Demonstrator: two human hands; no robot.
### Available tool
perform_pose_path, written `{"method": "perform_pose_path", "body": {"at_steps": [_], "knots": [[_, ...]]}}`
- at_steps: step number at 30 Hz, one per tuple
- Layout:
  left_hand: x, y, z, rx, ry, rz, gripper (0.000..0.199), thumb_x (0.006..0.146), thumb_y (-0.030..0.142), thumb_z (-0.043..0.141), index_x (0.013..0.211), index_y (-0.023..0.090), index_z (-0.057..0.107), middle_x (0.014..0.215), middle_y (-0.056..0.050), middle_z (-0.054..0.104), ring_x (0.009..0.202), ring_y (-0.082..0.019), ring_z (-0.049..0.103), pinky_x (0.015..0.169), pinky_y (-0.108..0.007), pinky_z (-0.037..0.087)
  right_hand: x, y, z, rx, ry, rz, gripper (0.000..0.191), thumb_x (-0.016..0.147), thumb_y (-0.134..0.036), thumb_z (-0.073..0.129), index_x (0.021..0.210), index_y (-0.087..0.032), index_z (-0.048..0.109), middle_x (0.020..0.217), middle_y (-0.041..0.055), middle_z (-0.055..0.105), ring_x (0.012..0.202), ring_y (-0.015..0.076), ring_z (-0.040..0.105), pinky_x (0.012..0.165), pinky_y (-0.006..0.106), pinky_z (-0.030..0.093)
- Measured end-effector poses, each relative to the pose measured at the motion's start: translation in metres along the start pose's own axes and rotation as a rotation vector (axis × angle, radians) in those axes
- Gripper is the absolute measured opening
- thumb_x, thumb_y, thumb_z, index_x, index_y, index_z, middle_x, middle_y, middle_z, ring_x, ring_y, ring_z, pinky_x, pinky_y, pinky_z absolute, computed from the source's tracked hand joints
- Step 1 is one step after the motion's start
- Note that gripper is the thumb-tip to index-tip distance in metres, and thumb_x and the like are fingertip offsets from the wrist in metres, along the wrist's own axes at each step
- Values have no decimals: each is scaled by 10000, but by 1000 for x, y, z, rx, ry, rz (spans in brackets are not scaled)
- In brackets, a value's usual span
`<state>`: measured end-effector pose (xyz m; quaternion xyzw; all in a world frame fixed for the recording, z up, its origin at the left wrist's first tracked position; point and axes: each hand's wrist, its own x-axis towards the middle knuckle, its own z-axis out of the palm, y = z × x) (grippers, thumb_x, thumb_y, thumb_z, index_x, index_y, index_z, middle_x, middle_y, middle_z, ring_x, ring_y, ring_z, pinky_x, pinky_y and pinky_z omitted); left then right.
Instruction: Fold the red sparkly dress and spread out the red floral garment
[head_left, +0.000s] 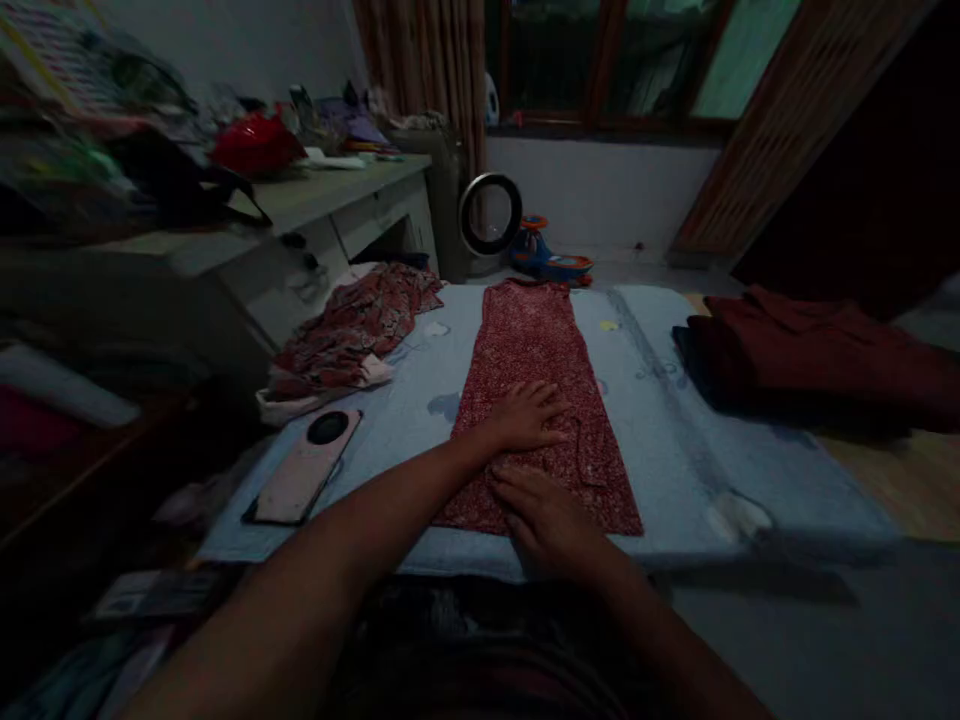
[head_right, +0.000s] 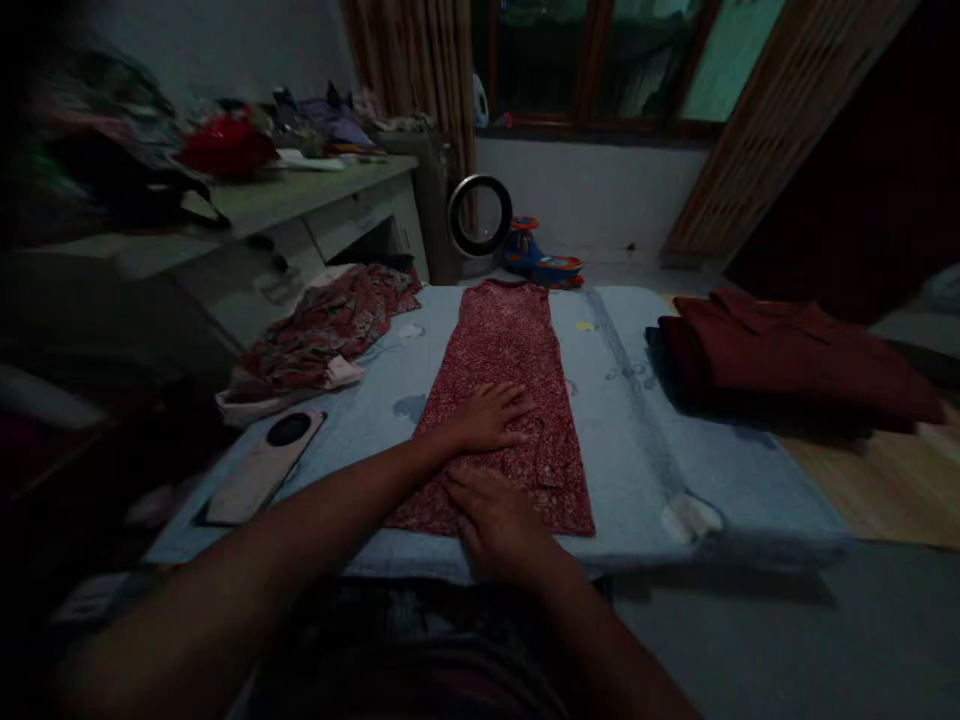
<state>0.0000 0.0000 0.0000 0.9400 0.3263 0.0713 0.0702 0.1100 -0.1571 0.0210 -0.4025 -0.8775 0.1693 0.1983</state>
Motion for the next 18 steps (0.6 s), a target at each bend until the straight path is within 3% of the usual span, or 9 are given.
{"method": "perform_pose_path", "body": {"at_steps": [12,15,18], "knots": [[-1,4,-9,4,-37,-5,705,929,709,328,1516,321,355,1635,-96,250,1493,-334,218,1179,-559,164,-15,-5,-15,71,-113,-3,429,921,-168,474,1328,-170,610,1448,93,548,1393,234,451,1178,476,348],[-1,4,-10,11,-34,-4,692,928,700,355,1508,323,369,1632,-87,262,1489,-325,229,1179,-551,174,-18,-3,-21,105,-81,-12,385,946,-171,443,1276,-180,640,1392,80,603,1349,203,503,1163,441,382],[0,5,-9,23,-28,-7,671,930,685,378,1496,324,390,1621,-84,290,1482,-310,249,1176,-537,192,-19,2,-18,42,13,1,427,952,-175,432,1355,-154,573,1491,110,496,1405,219,432,1179,477,351]]}}
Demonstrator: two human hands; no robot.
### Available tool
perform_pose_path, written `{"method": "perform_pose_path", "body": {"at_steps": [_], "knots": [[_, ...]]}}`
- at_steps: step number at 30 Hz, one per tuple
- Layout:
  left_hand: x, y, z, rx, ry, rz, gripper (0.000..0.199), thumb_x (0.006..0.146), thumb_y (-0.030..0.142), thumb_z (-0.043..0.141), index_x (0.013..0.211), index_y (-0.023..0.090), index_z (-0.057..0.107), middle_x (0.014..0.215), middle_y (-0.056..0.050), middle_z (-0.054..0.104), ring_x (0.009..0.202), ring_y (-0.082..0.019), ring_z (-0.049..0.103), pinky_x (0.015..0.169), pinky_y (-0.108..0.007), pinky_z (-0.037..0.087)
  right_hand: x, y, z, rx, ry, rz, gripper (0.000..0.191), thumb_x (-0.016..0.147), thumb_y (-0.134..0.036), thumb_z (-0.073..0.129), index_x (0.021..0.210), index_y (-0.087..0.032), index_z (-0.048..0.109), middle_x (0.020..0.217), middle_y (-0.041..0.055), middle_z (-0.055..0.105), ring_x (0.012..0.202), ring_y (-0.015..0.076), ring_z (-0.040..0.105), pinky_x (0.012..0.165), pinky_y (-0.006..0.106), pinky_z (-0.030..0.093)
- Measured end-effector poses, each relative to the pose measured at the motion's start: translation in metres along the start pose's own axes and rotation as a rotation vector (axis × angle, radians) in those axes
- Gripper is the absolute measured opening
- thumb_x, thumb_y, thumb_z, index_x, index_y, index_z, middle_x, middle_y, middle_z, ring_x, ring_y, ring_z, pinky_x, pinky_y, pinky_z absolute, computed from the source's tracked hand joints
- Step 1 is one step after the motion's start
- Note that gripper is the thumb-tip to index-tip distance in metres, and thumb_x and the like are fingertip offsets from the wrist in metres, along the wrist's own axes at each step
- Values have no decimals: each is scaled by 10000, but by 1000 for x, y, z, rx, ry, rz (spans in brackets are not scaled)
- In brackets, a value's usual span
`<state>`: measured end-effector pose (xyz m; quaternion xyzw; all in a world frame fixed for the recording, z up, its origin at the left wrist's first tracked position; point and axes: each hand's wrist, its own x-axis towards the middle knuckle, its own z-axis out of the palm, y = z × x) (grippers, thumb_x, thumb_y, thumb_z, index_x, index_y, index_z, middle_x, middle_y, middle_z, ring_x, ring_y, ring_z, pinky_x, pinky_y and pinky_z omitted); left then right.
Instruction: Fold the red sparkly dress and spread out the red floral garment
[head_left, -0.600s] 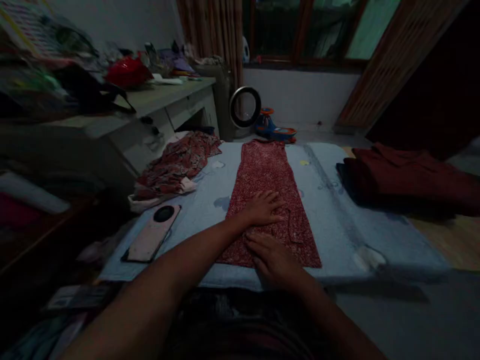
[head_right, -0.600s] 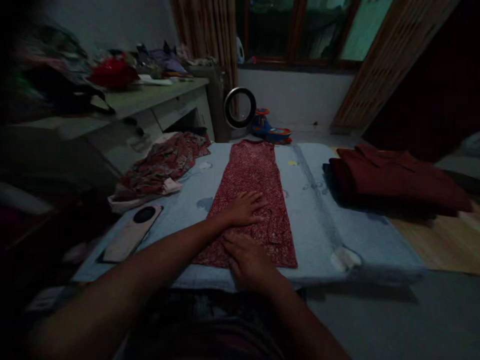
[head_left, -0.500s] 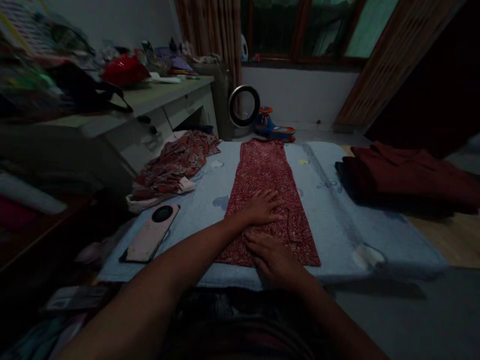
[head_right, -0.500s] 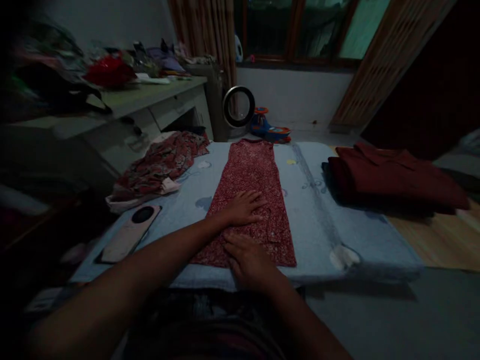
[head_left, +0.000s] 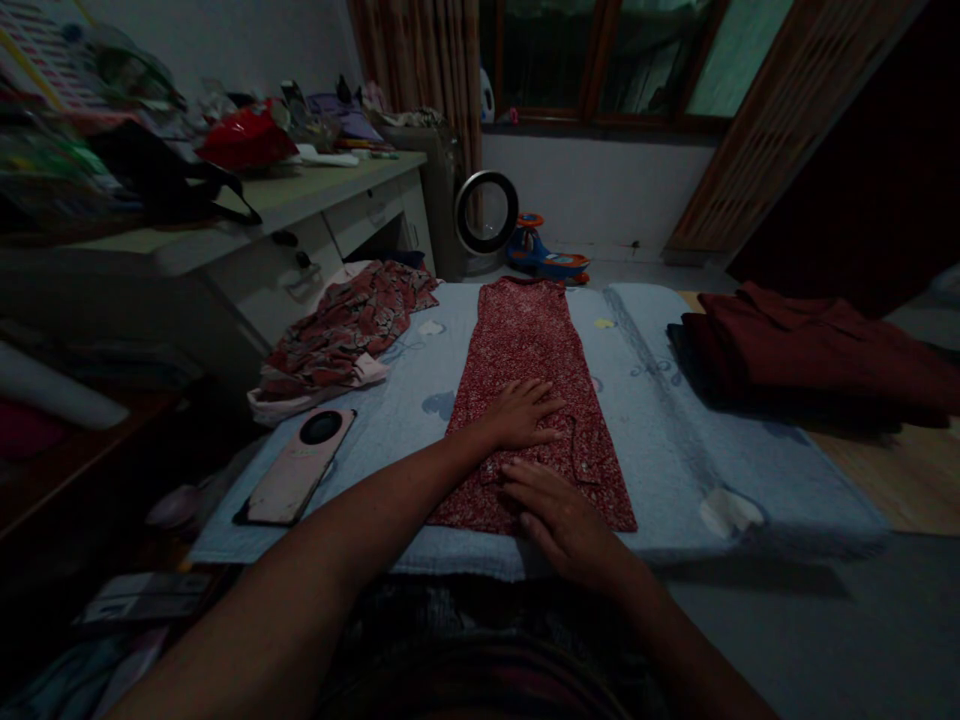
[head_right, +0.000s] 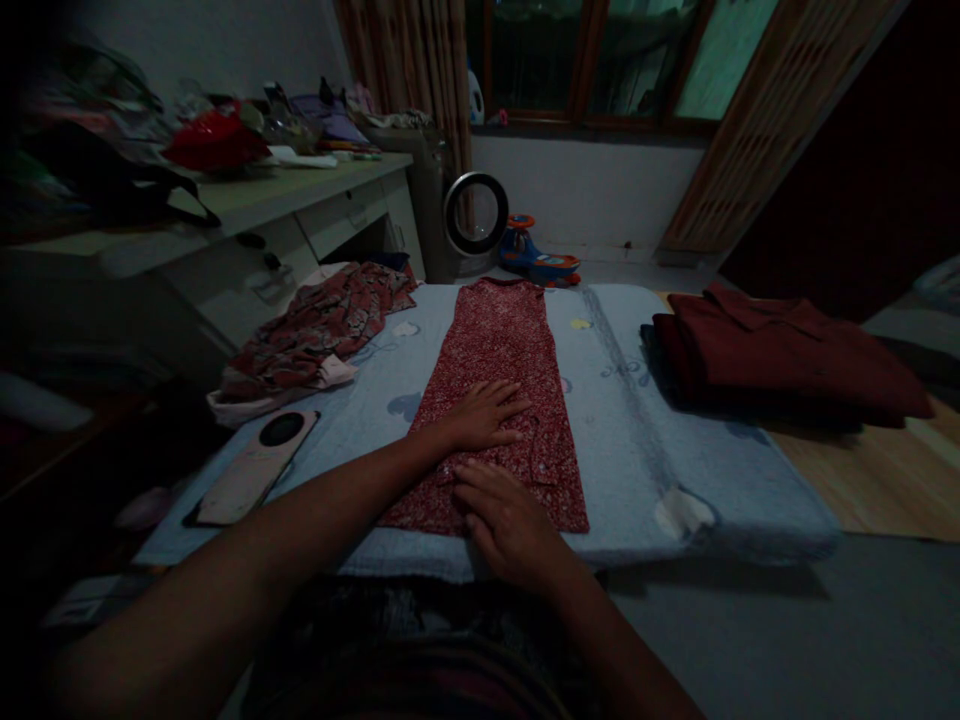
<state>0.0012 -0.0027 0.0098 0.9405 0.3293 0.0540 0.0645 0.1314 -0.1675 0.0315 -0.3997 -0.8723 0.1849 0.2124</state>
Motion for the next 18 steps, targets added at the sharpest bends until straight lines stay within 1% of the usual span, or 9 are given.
{"method": "perform_pose_path", "body": {"at_steps": [2,3,6,8,14,18], "knots": [[0,0,0,5,2,1,674,930,683,380,1496,316,394,1619,-92,293,1480,-314,253,1173,-539,199,-1,4,6,-71,26,29,482,942,-187,456,1419,-139,508,1542,127,420,1445,247,366,1185,513,327],[0,0,0,6,2,1,680,928,686,380,1497,314,393,1618,-95,294,1479,-319,253,1173,-544,198,-1,5,10,-100,23,44,502,935,-194,472,1434,-139,492,1546,130,413,1449,255,359,1183,520,328],[0,0,0,0,6,1,683,926,694,372,1501,325,384,1621,-92,288,1481,-325,249,1173,-559,193,-3,5,17,-140,-2,58,497,933,-217,496,1427,-161,507,1522,126,452,1430,255,392,1180,509,337],[-1,0,0,-7,0,3,678,930,688,371,1502,325,380,1623,-93,282,1484,-320,244,1172,-560,194,-5,3,18,-133,-8,55,462,943,-234,498,1399,-170,539,1504,120,479,1412,248,421,1182,496,338],[-1,-1,1,-5,6,9,669,930,689,361,1493,329,391,1622,-82,287,1485,-317,238,1168,-551,201,-12,-4,7,-52,-44,51,431,953,-231,490,1374,-174,563,1479,117,507,1382,242,465,1166,494,364],[-1,0,0,12,4,9,687,928,698,350,1503,323,379,1622,-89,286,1482,-321,243,1167,-553,199,-14,-2,-1,1,-65,31,402,970,-224,461,1353,-198,580,1446,88,551,1363,218,488,1166,476,372]]}}
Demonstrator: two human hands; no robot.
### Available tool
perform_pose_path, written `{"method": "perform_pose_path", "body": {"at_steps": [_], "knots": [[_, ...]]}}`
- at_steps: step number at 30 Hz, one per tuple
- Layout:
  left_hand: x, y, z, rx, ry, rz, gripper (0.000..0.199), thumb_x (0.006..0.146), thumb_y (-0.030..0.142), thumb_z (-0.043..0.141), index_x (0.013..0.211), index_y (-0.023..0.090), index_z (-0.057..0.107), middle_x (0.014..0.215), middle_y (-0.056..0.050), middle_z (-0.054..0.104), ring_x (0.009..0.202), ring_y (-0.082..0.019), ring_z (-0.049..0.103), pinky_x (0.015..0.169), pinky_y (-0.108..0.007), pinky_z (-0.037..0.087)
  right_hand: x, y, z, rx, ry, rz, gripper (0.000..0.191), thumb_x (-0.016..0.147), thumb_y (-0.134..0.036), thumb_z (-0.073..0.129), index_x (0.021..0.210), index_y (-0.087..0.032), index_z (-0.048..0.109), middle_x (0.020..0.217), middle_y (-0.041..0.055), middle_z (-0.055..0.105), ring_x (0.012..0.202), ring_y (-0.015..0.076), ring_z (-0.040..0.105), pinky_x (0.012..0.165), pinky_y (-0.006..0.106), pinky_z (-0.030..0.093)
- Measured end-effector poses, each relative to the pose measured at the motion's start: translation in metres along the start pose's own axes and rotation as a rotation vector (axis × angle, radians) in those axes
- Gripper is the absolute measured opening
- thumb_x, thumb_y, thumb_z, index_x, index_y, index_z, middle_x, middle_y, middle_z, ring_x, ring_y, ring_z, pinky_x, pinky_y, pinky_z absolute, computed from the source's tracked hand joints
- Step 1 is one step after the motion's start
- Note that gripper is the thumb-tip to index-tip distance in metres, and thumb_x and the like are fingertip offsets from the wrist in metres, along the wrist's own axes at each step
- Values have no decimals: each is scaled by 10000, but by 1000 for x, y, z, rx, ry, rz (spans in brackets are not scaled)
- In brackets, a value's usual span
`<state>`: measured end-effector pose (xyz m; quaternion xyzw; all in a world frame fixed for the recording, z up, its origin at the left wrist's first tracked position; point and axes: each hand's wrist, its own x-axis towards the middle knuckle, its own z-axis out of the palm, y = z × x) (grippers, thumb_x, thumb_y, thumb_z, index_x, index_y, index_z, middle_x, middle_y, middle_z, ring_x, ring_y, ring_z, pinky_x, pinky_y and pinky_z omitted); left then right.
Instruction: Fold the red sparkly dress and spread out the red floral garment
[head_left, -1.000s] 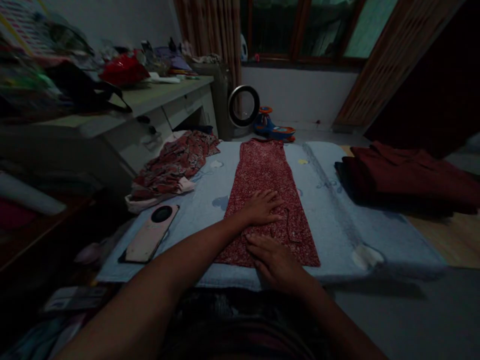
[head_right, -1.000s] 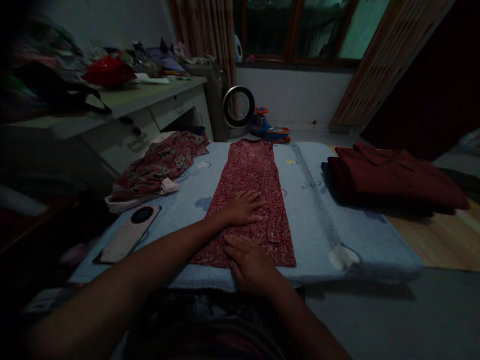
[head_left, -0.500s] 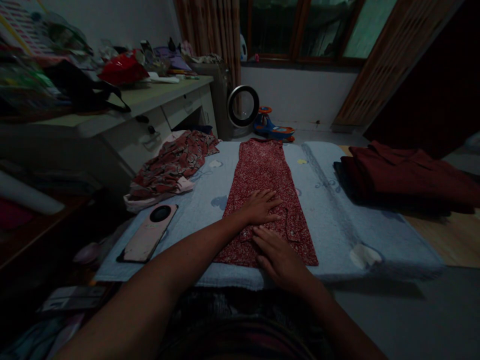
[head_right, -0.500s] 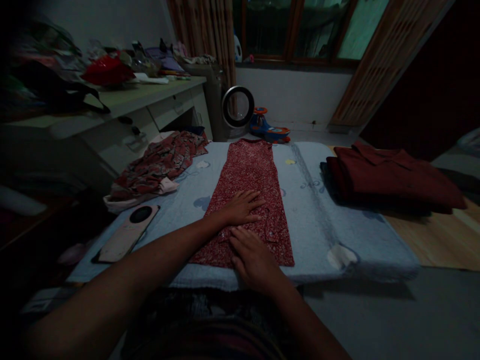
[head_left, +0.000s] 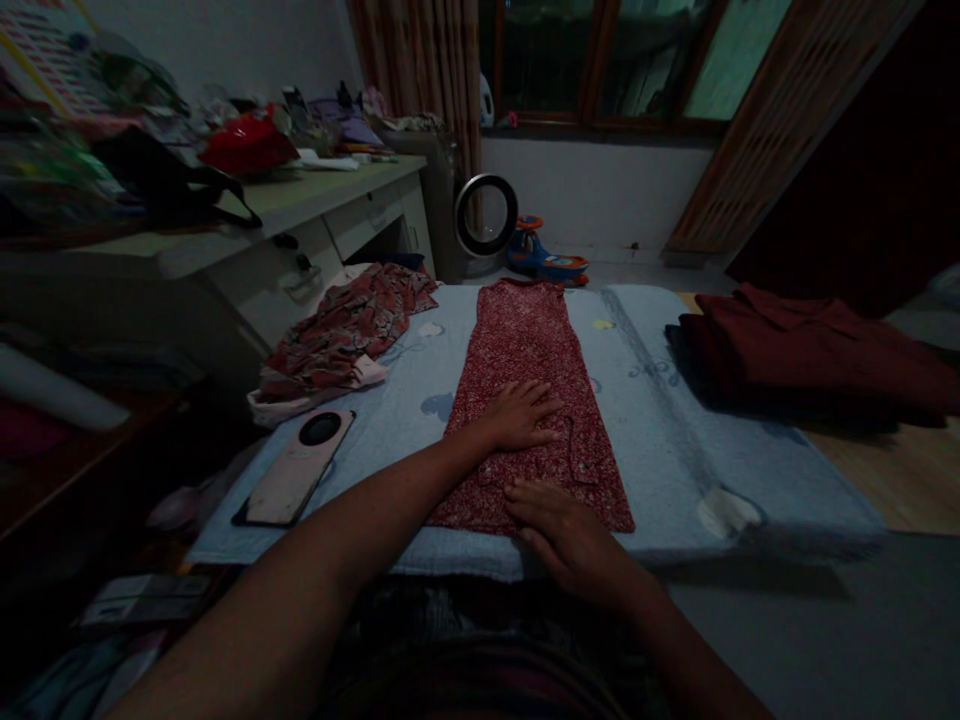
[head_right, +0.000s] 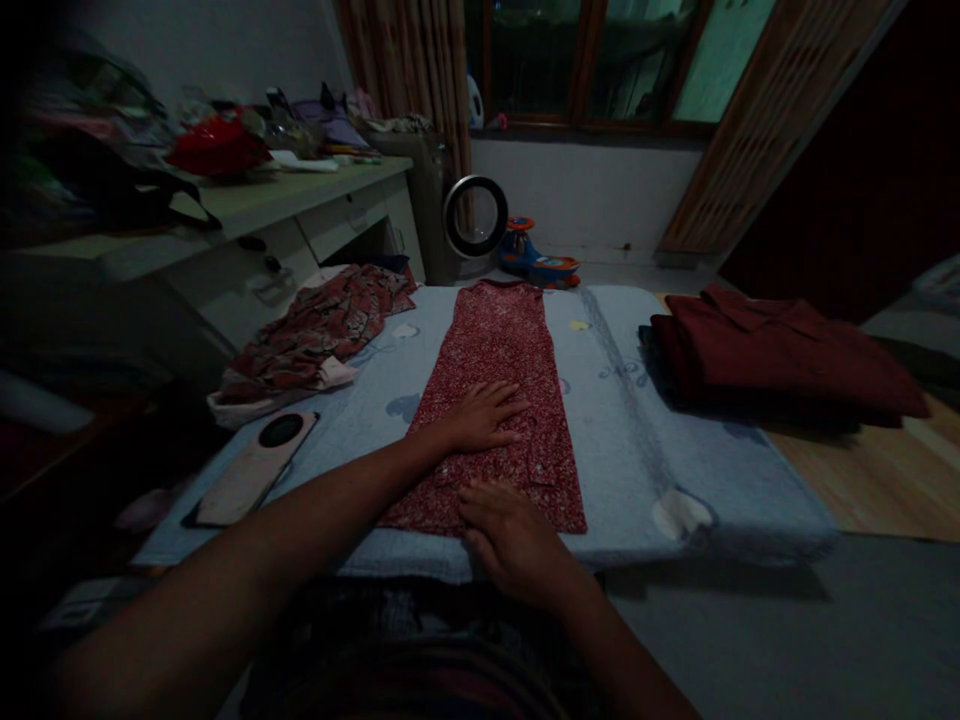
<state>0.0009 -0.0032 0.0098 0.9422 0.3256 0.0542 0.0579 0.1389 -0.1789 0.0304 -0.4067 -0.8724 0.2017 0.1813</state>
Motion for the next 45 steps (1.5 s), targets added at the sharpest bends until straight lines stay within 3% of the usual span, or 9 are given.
{"method": "perform_pose_path", "body": {"at_steps": [7,14,23,28,34,42,45], "knots": [[1,1,-1,17,-10,-13,642,940,663,383,1490,331,398,1622,-76,289,1480,-293,259,1174,-520,210,7,13,6,-94,72,76,515,947,-216,475,1456,-147,467,1546,135,409,1454,263,348,1179,534,327],[0,2,-4,-11,-36,-20,670,934,668,390,1506,318,374,1629,-94,266,1493,-306,228,1180,-542,186,0,9,12,-99,22,83,498,958,-254,477,1451,-185,487,1527,113,443,1441,256,374,1172,531,341],[0,0,0,-1,-7,-17,688,925,705,347,1508,340,368,1624,-76,286,1484,-307,245,1182,-530,180,-13,10,-6,24,22,19,434,991,-252,447,1419,-232,521,1495,71,497,1412,209,423,1178,477,356],[1,0,0,6,-20,-17,678,932,693,353,1505,332,376,1623,-86,284,1485,-310,246,1174,-534,197,-12,20,0,-89,124,109,534,981,-263,467,1504,-181,395,1568,123,379,1464,250,329,1185,538,321],[0,-1,2,-13,-13,-7,702,925,713,336,1512,329,359,1628,-97,269,1494,-312,227,1176,-547,188,-17,19,10,-161,79,137,567,956,-273,512,1502,-169,402,1564,128,380,1460,273,334,1184,548,323],[1,-2,3,-18,-22,-3,701,921,720,340,1509,340,362,1633,-89,258,1490,-315,236,1174,-555,191,-29,15,-10,-35,17,97,472,982,-295,484,1449,-228,489,1524,76,456,1430,228,395,1183,492,349],[1,-3,4,-6,-13,-4,679,928,697,364,1507,341,367,1631,-83,264,1489,-311,238,1173,-549,198,-28,22,-14,-32,72,90,489,988,-281,464,1474,-232,453,1534,85,441,1429,228,397,1181,508,345]]}}
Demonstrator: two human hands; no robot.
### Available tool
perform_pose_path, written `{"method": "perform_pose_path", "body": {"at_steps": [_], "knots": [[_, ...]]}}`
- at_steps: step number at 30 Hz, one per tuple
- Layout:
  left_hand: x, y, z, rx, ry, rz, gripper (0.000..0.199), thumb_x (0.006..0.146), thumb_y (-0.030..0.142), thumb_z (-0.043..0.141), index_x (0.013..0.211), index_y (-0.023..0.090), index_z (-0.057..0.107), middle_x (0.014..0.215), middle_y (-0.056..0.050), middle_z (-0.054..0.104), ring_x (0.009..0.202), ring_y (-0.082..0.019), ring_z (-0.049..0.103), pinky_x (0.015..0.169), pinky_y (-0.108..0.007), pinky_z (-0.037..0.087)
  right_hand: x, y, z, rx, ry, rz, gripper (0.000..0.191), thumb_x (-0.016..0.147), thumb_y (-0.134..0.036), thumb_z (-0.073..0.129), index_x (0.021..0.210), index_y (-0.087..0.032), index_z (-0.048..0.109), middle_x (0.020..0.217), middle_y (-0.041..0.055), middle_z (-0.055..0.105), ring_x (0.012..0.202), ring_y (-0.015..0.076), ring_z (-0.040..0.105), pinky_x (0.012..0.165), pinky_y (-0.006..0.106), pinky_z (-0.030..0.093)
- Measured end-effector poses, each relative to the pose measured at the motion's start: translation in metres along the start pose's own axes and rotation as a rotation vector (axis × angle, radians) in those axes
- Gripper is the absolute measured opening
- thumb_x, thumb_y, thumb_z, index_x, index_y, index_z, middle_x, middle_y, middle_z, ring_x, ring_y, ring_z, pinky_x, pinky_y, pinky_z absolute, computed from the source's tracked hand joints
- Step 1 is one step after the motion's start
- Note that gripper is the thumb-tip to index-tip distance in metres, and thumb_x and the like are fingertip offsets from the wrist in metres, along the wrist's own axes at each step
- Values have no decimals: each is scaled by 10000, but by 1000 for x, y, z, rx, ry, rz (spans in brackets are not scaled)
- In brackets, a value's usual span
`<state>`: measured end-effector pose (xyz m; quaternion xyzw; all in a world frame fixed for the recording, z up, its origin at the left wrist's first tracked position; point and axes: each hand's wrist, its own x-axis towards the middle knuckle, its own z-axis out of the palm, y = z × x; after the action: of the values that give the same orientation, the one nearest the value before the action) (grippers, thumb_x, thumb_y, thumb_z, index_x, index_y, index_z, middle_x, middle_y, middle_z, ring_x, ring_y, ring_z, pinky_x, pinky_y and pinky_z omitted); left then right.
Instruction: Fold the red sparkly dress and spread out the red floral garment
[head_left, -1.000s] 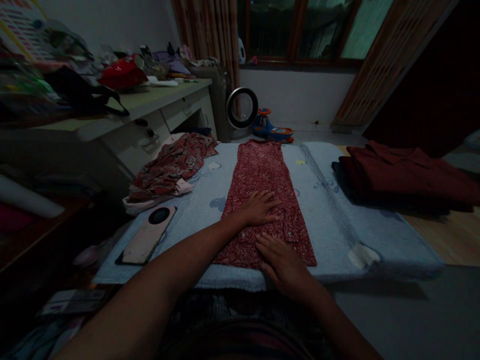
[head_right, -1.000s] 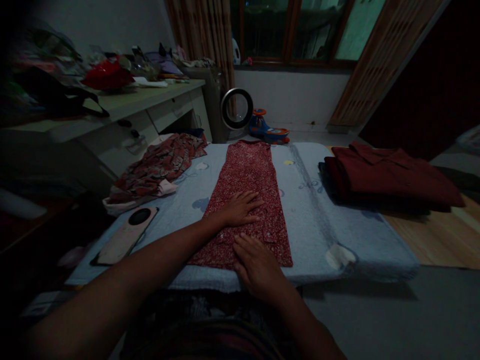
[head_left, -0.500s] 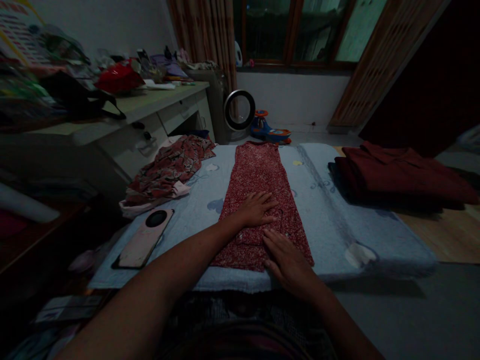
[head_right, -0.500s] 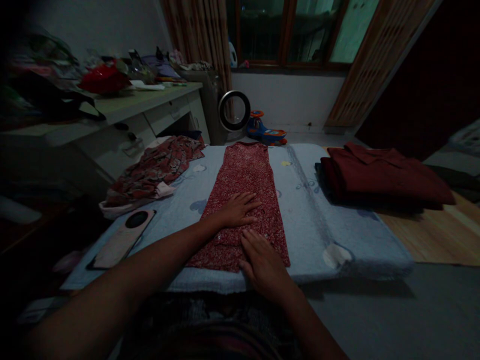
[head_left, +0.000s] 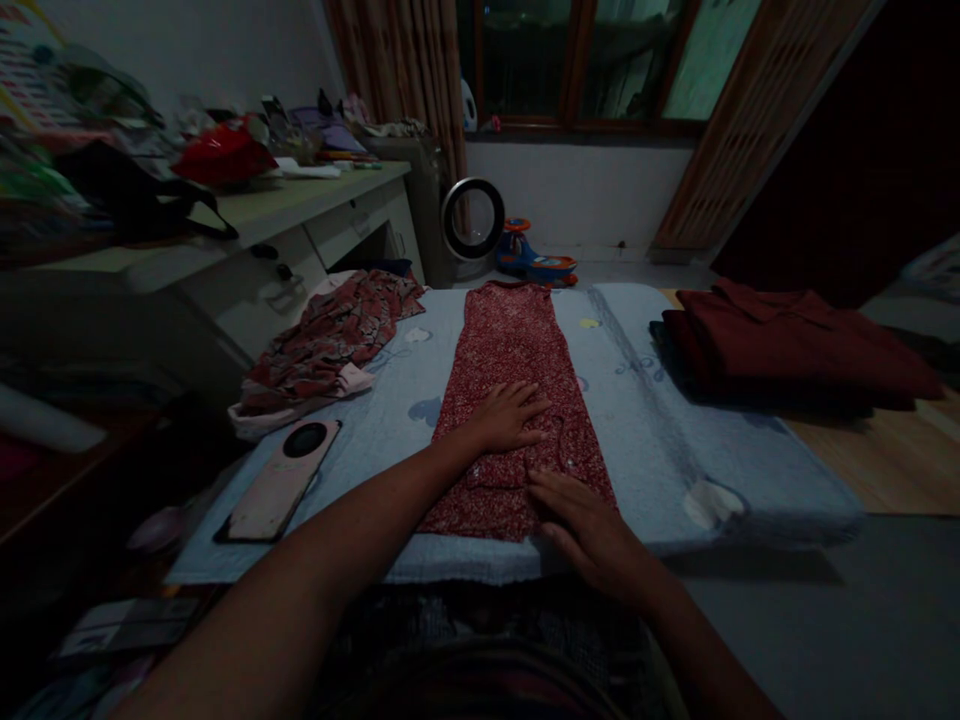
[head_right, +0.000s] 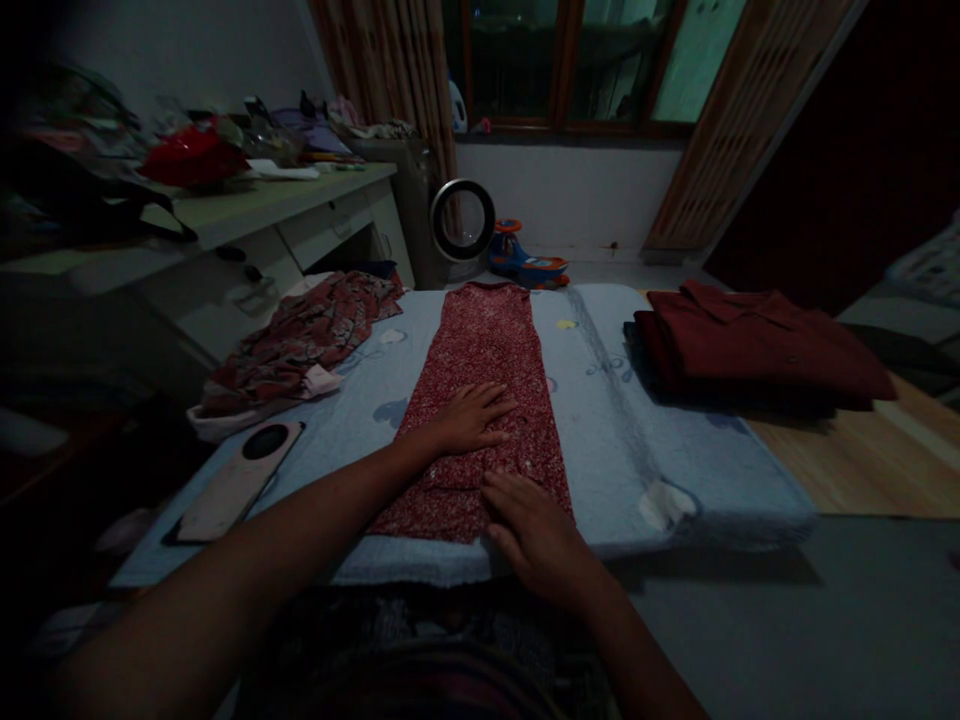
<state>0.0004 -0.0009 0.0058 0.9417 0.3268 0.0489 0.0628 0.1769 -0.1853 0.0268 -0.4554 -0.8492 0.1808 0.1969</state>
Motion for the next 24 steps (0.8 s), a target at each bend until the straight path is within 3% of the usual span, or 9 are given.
{"method": "perform_pose_path", "body": {"at_steps": [4,10,13,16,24], "knots": [[0,-1,1,10,16,7,661,935,677,375,1505,341,368,1633,-77,261,1485,-298,248,1179,-533,196,0,7,4,-36,107,19,569,975,-270,481,1528,-227,354,1571,102,380,1466,253,326,1175,552,330],[0,1,-2,7,0,3,688,924,704,362,1501,330,382,1627,-86,274,1488,-310,242,1177,-553,200,-6,6,3,20,217,-23,436,992,-241,425,1417,-263,517,1428,82,568,1341,233,506,1125,503,424],[-1,1,-1,10,8,-2,679,929,686,379,1506,327,375,1630,-84,267,1490,-311,242,1179,-551,205,-4,11,4,-49,269,23,504,984,-260,449,1488,-255,428,1507,92,481,1422,259,403,1151,543,378],[-1,0,0,6,14,3,681,927,689,380,1506,330,375,1630,-81,270,1491,-310,242,1181,-550,204,-1,17,11,-114,202,47,570,975,-279,485,1529,-249,357,1554,96,413,1459,268,339,1159,556,360],[-1,2,-3,-6,6,-3,700,926,707,349,1512,324,367,1629,-97,267,1487,-319,251,1182,-548,203,-9,18,13,-147,66,44,523,981,-273,482,1497,-221,417,1545,85,423,1469,262,318,1170,552,346]]}}
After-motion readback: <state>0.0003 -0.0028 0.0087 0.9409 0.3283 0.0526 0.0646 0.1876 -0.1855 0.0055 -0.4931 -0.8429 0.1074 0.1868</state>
